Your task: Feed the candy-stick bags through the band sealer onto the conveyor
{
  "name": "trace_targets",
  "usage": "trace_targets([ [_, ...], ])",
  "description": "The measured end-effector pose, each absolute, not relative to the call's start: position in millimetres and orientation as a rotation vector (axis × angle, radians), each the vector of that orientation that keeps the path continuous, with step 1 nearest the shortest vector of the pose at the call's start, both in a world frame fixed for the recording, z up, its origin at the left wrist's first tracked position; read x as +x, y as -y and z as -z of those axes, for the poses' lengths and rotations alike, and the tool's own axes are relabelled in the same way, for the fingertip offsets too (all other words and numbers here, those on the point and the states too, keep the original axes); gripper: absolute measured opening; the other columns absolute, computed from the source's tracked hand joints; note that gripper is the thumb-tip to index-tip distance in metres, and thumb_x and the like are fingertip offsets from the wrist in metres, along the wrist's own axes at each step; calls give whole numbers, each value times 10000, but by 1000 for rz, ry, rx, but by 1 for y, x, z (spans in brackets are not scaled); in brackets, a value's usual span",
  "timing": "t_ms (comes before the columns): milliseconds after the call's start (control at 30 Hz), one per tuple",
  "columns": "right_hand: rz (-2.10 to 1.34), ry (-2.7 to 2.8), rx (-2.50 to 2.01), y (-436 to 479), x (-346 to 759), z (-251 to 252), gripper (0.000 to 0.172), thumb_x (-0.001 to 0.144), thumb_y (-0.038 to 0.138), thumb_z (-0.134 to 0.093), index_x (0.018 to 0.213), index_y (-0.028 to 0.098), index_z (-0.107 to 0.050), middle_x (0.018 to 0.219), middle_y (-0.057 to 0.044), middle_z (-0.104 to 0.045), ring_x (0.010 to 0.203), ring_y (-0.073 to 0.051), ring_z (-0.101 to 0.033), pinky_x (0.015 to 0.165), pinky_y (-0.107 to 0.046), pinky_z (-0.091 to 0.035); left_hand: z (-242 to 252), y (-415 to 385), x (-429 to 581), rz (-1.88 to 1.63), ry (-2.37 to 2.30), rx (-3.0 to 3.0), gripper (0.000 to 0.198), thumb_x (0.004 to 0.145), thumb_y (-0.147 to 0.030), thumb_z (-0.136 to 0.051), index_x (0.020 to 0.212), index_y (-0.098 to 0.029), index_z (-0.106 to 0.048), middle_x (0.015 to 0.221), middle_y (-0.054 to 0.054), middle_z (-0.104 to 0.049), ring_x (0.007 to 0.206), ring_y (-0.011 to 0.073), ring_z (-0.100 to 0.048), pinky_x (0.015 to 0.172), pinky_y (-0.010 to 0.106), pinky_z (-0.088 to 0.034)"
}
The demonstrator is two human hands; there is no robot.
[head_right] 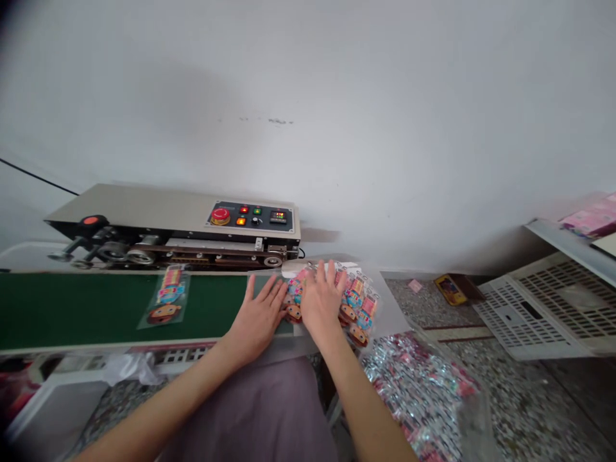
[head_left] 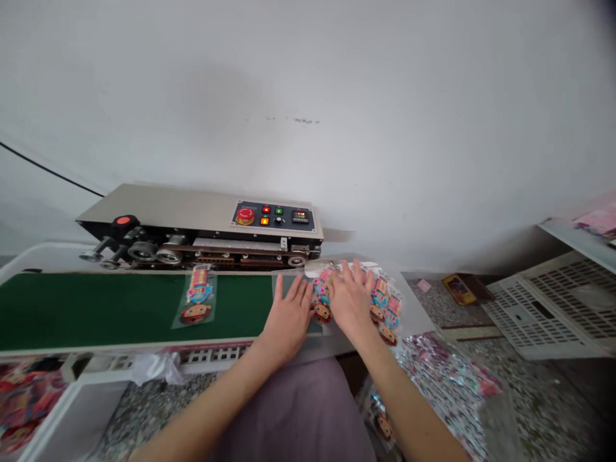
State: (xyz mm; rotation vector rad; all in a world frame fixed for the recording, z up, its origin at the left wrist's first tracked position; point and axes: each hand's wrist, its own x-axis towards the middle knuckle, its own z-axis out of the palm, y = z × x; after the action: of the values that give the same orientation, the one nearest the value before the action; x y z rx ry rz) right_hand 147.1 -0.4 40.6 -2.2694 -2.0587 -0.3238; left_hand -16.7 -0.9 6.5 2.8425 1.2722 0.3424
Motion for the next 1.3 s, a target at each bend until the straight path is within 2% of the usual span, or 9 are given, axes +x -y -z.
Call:
trace_targets([
  [167,339,2065,-2270,9,153,-41,444,1004,361,-420,1365,194,-617,1543,-152,-464,1457,-403,-304,1152,-637,-151,-20,-4,-17,-276,-1232,2904,512,939,-223,-469,1430,-92,-534,1469,209,-538,1489,379,-307,1215,682,-18],
  [300,309,2098,-2249,8,160,-37,397,993,276,-407,1276,228,-682,1503,-105,-522,1434,-377,-327,1144,-610,-164,-15,-16,-11,-292,-1035,2880,539,1014,-248,-358,1538,-126,-372,1610,141,-363,1500,318,-303,1217,663,-123],
  [467,204,2018,-2227,-11,162,-36,409,938,179,-457,1247,296,-699,1289,-84,-649,1210,-286,-500,1064,-456,-281,-2,-5,-11,-354,-1098,2868,527,1058,-353,-297,1544,-164,-375,1590,138,-401,1486,316,-333,1209,670,-118],
  [600,143,2016,-2221,-24,158,-36,369,950,214,-468,1185,332,-725,1193,-80,-658,1132,-270,-517,1012,-428,-303,-3,1,-11,-375,-1131,2890,534,1053,-366,-310,1552,-183,-363,1575,137,-429,1473,322,-351,1212,670,-93],
  [667,127,2051,-2192,-24,159,-38,365,948,205,-463,1143,337,-741,1193,-70,-662,1141,-264,-516,1020,-430,-299,-6,-4,-10,-361,-1112,2902,545,1035,-344,-359,1546,-155,-367,1557,160,-447,1475,332,-343,1213,668,-76],
  [767,204,2087,-2185,-14,164,-42,451,924,150,-451,1273,320,-681,1309,-75,-639,1245,-284,-479,1072,-472,-265,-7,-17,-9,-356,-992,2936,567,999,-272,-415,1545,-127,-355,1576,170,-416,1503,317,-293,1227,628,-66],
  [933,453,2057,-2221,29,168,-43,401,967,208,-431,1292,222,-664,1451,-96,-573,1399,-326,-376,1167,-562,-150,3,-28,-13,-407,-861,2908,521,1067,-355,-278,1565,-205,-309,1642,73,-311,1529,212,-241,1238,572,-130],
  [1133,247,2172,-2196,51,147,-29,421,1010,322,-424,1375,209,-601,1465,-78,-570,1427,-362,-363,1179,-615,-119,10,-14,-16,-458,-1167,2831,533,1073,-414,-235,1554,-212,-346,1620,87,-353,1517,255,-275,1215,670,-45],
  [1300,167,2174,-2158,39,131,-27,434,1003,295,-446,1416,222,-560,1469,-82,-565,1414,-364,-387,1183,-617,-110,7,-9,-40,-411,-1377,2739,544,1063,-442,-278,1523,-183,-412,1602,102,-380,1496,280,-322,1216,673,-84],
])
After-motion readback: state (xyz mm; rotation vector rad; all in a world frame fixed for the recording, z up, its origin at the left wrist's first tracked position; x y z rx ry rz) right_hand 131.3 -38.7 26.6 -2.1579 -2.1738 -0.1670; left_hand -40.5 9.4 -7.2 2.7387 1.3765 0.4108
